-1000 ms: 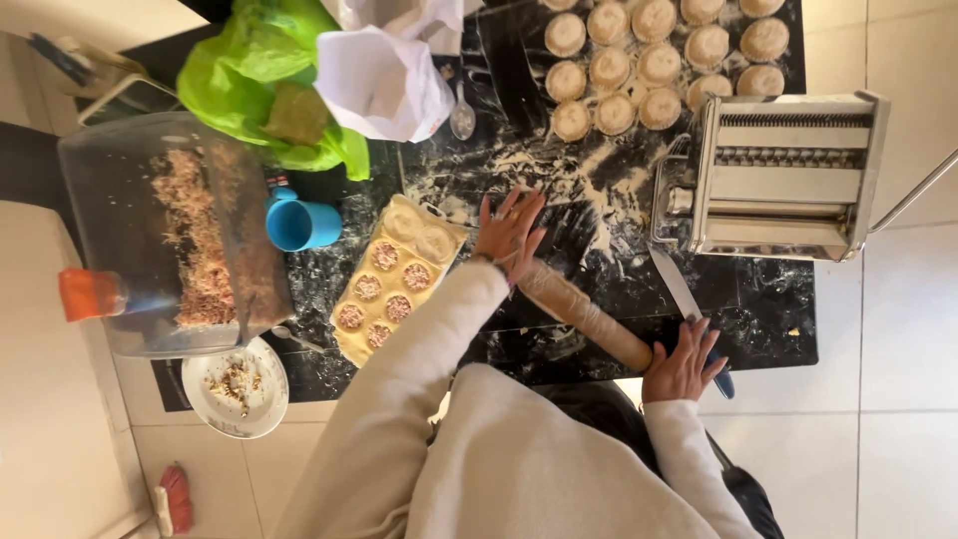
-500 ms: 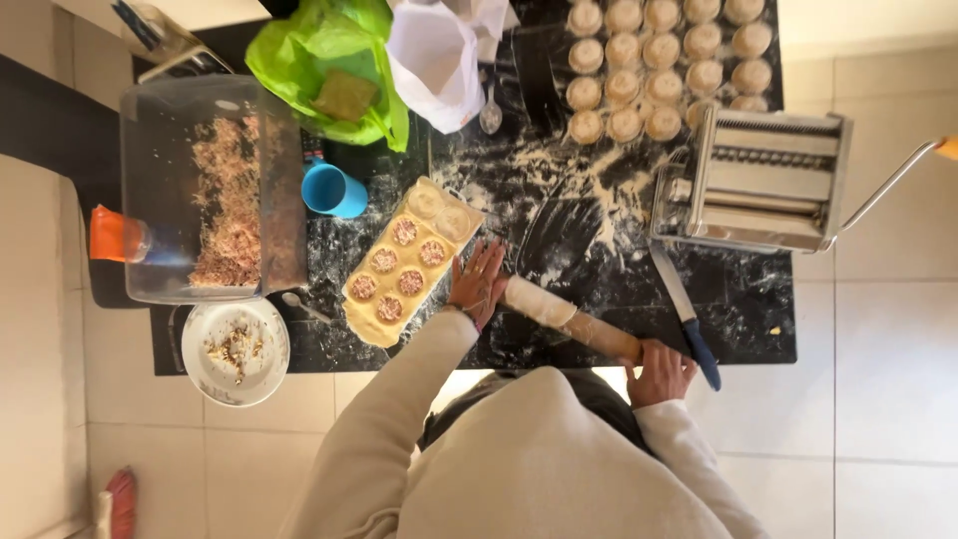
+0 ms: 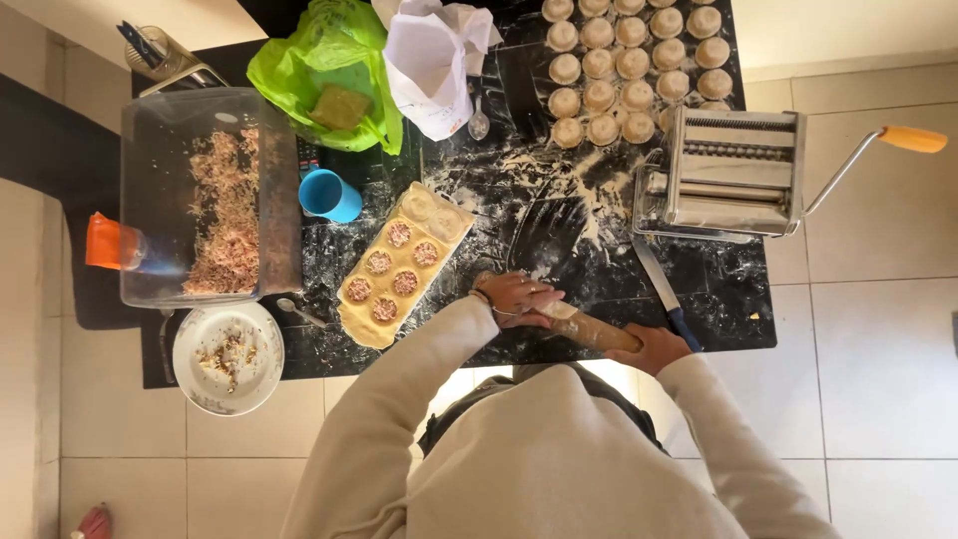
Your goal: Rolling out dough with a rolling pin and using a manual pasta machine to prepare sheets for making filled pasta.
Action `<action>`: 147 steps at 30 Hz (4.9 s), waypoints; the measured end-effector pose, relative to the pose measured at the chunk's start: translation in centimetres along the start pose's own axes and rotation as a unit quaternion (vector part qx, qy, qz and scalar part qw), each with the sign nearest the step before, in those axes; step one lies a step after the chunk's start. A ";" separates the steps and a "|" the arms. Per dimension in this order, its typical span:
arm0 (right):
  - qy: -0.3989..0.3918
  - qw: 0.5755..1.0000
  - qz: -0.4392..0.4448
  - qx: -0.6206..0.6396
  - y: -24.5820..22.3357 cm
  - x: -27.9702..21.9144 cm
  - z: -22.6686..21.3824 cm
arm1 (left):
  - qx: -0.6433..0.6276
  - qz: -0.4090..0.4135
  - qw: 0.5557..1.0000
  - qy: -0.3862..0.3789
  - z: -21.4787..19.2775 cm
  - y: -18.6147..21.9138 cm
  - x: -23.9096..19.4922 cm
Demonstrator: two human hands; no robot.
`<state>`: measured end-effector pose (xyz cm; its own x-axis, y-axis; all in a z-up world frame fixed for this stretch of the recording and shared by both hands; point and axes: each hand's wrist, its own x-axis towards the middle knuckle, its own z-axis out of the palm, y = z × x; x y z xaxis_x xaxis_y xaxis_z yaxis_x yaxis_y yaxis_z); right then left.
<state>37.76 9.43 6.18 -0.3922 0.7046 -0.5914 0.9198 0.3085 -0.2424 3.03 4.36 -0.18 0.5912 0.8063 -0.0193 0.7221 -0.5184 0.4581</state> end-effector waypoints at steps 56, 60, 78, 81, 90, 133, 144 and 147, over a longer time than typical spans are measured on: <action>0.380 0.925 0.027 -0.007 7.7 -10.6 1.3 | -0.091 -0.333 0.937 -0.054 -0.9 -5.1 6.9; 0.289 0.932 0.207 0.065 5.4 -9.0 2.2 | -0.012 -0.262 0.963 -0.066 0.0 -3.9 6.4; 0.243 0.951 0.138 0.131 0.8 -3.4 5.9 | -0.007 -0.406 0.909 0.098 7.1 5.5 5.4; 0.298 0.942 0.128 0.088 1.6 -2.9 6.9 | -0.019 -0.356 0.931 0.084 6.9 3.7 3.7; 0.251 0.959 0.078 0.105 -1.0 -1.0 6.3 | 0.012 -0.305 0.951 0.052 6.9 2.8 3.0; 0.309 0.950 -0.038 0.035 -1.8 -2.9 6.5 | 0.030 -0.252 0.965 0.066 -1.3 -5.3 6.6; 0.315 0.925 0.148 0.151 3.3 0.5 7.6 | 0.017 -0.269 0.962 -0.044 -5.6 -5.8 15.2; 0.314 0.928 0.097 0.175 2.1 -0.5 8.1 | 0.003 -0.277 0.957 -0.083 -6.0 -5.8 12.9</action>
<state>40.01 4.58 -0.31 -0.0472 0.9927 -0.1108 0.8779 -0.0117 -0.4788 4.30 19.51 2.23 0.1658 0.9020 -0.3987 0.9431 -0.0269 0.3314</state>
